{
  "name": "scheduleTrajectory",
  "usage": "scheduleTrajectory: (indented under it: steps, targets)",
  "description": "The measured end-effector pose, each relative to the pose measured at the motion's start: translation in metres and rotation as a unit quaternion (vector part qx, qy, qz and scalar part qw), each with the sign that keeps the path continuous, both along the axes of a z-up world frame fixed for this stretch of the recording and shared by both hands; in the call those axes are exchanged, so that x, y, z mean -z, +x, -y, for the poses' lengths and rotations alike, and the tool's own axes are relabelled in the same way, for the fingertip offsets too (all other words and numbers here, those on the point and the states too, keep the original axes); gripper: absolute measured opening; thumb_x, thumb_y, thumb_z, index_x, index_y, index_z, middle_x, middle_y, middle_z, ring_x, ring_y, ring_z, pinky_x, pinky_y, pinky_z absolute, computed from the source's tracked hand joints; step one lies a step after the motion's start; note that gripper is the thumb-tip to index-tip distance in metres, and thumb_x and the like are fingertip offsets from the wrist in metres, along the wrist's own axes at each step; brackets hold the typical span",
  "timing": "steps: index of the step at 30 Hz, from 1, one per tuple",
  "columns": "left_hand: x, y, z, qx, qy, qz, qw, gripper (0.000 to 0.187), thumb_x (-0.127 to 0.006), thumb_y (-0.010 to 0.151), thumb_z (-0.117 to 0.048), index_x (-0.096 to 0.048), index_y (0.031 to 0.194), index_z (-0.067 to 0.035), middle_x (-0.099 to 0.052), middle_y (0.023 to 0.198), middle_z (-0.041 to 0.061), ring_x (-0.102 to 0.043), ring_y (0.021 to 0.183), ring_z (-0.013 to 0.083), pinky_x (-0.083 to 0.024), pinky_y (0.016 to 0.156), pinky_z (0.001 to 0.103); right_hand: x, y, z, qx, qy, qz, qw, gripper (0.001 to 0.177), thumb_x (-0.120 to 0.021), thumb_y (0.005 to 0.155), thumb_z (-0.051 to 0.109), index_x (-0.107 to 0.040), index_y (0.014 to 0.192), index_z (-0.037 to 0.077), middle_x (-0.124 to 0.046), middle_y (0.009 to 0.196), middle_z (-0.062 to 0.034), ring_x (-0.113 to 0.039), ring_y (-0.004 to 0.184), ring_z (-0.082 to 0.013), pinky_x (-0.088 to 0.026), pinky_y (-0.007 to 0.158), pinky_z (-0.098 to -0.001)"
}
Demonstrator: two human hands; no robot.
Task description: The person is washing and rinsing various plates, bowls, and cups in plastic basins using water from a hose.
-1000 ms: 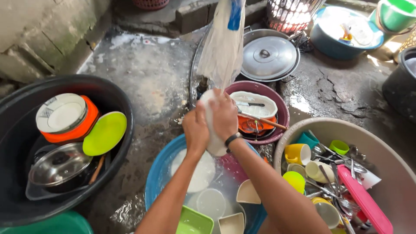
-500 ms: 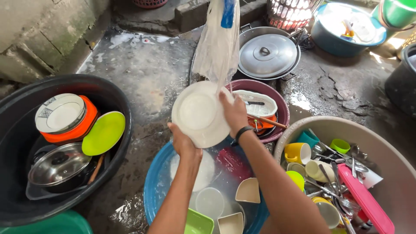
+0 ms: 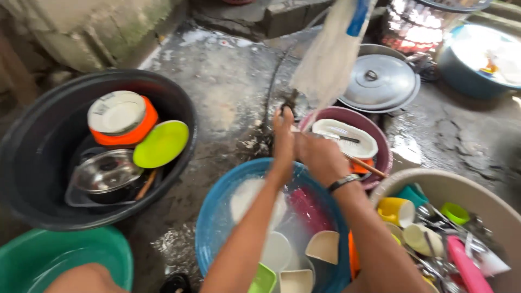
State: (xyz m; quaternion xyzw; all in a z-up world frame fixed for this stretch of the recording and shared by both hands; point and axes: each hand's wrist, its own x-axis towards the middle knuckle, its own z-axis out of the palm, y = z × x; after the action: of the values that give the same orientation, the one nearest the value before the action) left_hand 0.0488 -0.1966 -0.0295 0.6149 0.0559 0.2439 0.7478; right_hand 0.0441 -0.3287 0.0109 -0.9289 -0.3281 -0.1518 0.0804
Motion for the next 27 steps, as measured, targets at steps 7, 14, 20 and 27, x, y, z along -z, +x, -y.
scheduleTrajectory:
  steps: [7,14,20,27]
  targets:
    - [0.057,0.013,-0.040,0.313,-0.311,-0.135,0.887,0.037,-0.052,0.103,-0.031,-0.064,0.121,-0.001,-0.073,0.110,0.013,-0.072,0.098,0.0233,-0.059,0.084,0.038,-0.007,-0.019,-0.002,-0.069,0.070,-0.171,0.980,0.041,-0.044,0.106,0.033,-0.055,0.140,0.012,-0.055,0.143,-0.0158,-0.049,0.134,-0.0337,-0.039,0.107,-0.0491]
    - [0.011,-0.037,-0.022,0.231,-0.333,-0.097,0.909,0.053,-0.049,0.098,-0.046,-0.062,0.130,-0.005,-0.073,0.123,0.007,-0.070,0.111,0.0196,-0.058,0.093,0.032,0.067,-0.001,-0.027,-0.035,0.111,-0.078,0.990,0.069,-0.035,0.108,0.038,-0.019,0.163,0.001,-0.015,0.170,-0.0257,-0.013,0.157,-0.0421,-0.010,0.122,-0.0573]
    - [0.053,-0.033,-0.051,0.119,-0.251,-0.108,0.954,0.040,-0.066,0.097,-0.024,-0.063,0.126,0.004,-0.072,0.113,0.015,-0.069,0.097,0.0246,-0.056,0.084,0.038,-0.006,-0.011,-0.009,0.162,-0.017,-0.092,0.982,0.069,-0.048,0.098,0.053,-0.032,0.157,0.020,-0.024,0.163,-0.0132,-0.019,0.149,-0.0362,-0.011,0.115,-0.0678]
    - [0.007,-0.014,-0.076,0.160,-0.023,-0.205,0.965,0.038,-0.070,0.096,-0.018,-0.068,0.125,0.007,-0.075,0.115,0.019,-0.070,0.097,0.0282,-0.056,0.083,0.039,0.048,0.033,0.033,0.231,0.583,-0.404,0.666,0.062,-0.057,0.103,0.045,-0.061,0.140,-0.005,-0.070,0.132,-0.0201,-0.066,0.117,-0.0277,-0.052,0.101,-0.0436]
